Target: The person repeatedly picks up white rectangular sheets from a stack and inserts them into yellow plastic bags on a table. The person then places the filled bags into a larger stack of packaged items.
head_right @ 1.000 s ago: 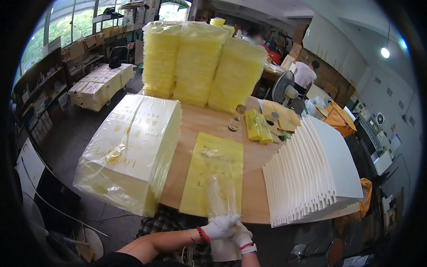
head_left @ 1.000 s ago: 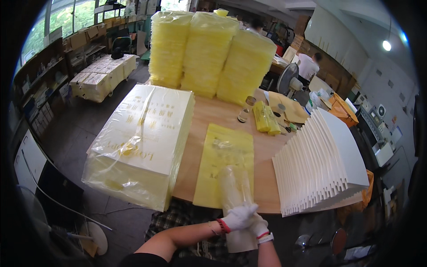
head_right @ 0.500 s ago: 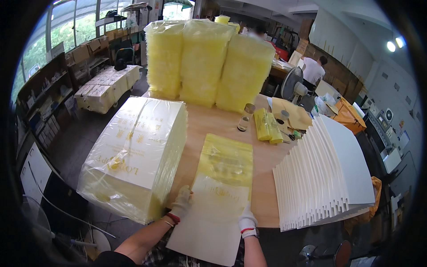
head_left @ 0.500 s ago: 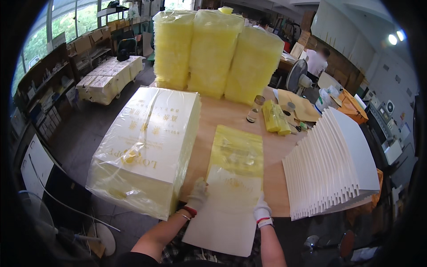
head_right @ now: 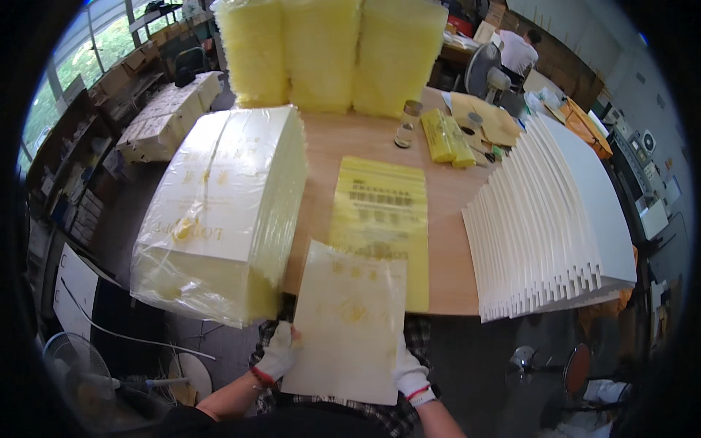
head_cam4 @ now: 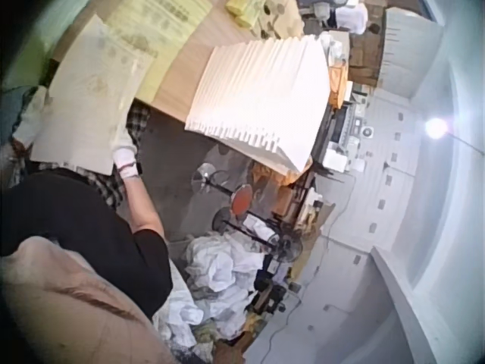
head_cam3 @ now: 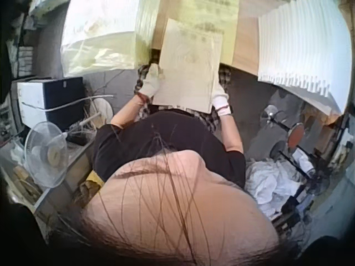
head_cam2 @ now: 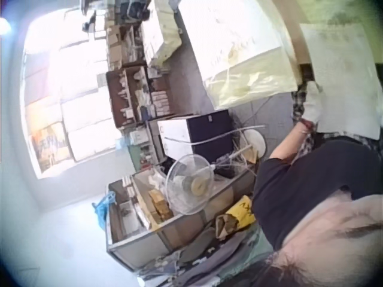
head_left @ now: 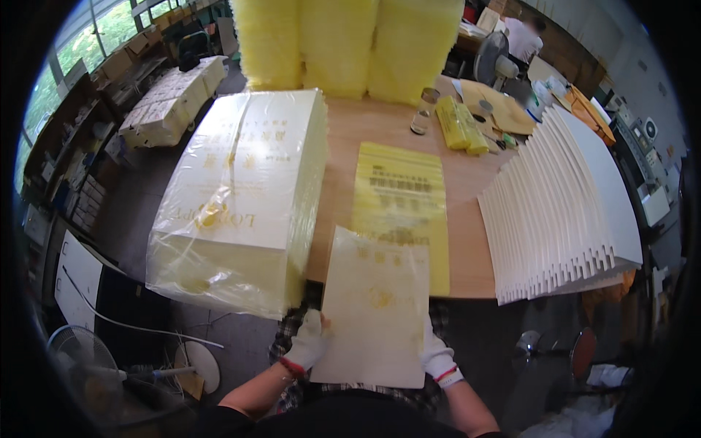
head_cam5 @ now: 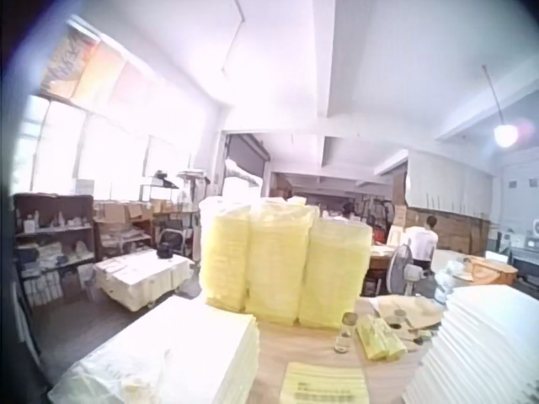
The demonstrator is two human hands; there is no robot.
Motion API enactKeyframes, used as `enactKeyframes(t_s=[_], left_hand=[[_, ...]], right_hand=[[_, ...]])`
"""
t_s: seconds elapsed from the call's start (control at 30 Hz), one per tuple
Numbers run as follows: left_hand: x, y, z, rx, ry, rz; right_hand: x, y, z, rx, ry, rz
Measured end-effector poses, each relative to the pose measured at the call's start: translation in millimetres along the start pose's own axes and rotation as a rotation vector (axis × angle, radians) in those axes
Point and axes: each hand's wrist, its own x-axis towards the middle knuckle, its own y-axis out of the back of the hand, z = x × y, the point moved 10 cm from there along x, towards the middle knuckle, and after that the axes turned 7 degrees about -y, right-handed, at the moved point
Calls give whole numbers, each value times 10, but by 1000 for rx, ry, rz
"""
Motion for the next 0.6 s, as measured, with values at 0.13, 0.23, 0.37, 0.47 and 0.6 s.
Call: enactKeyframes(t_s=[0.13, 0.23, 0.37, 0.47, 0.6], left_hand=[[-870, 213, 629, -65, -306, -302], [-1202, 67, 428, -185, -368, -370], [-621, 62, 324, 31, -269, -110], [-505, 168, 73, -588, 44, 117], [-375, 91, 302, -208, -330, 31]], right_hand=[[-876, 39, -356, 36, 247, 39], [-1460, -46, -470, 164, 551, 121], [-1028, 223, -498, -32, 421, 306], [-842, 483, -196, 57, 224, 443], [-768, 201, 138, 89, 286, 72]])
